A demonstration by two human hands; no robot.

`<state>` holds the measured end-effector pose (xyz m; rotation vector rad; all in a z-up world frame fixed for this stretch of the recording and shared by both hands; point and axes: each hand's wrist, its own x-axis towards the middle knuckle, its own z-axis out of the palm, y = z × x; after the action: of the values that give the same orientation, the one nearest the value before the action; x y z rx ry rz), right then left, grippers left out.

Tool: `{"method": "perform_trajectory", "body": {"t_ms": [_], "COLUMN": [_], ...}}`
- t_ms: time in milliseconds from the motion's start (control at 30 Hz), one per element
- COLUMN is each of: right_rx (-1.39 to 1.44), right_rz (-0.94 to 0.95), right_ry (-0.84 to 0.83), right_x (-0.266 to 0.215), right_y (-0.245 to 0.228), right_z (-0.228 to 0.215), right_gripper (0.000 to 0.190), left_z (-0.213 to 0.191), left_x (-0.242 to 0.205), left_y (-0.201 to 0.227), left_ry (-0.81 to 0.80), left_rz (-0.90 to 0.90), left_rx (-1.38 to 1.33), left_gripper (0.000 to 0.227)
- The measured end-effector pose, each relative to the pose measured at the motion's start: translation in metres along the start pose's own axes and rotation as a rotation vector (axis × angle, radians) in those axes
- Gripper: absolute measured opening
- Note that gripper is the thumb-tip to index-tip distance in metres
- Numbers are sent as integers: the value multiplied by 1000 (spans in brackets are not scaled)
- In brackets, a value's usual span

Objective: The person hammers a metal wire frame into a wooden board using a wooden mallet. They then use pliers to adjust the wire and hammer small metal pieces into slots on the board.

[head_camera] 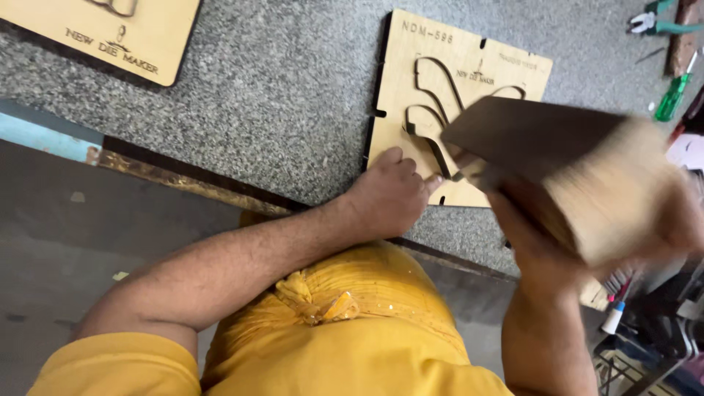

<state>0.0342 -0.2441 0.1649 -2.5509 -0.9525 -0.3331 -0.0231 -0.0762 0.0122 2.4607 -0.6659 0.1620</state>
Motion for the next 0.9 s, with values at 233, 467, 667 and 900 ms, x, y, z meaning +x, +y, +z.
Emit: {"method": "perform_trajectory", "body": {"t_ms": [233,467,667,900], "right_rx": [231,101,193,73], "right_rz": [-317,-27,58,-90], "right_ry": [350,97,69,134], "right_x": [-4,-23,-37,-38], "right_y": [12,32,13,17], "right_z": [57,13,-23,-3], "right_gripper": [96,117,102,116], "left_z": [-4,-9,8,4], "left_x": [2,4,3,4], "left_y": [2,6,8,11], "left_ry": [-72,-104,-34,-26], "left_rz": [18,17,-8,-62], "left_rx": [73,69,-36,-37], "left_gripper": [53,53,46,43]}}
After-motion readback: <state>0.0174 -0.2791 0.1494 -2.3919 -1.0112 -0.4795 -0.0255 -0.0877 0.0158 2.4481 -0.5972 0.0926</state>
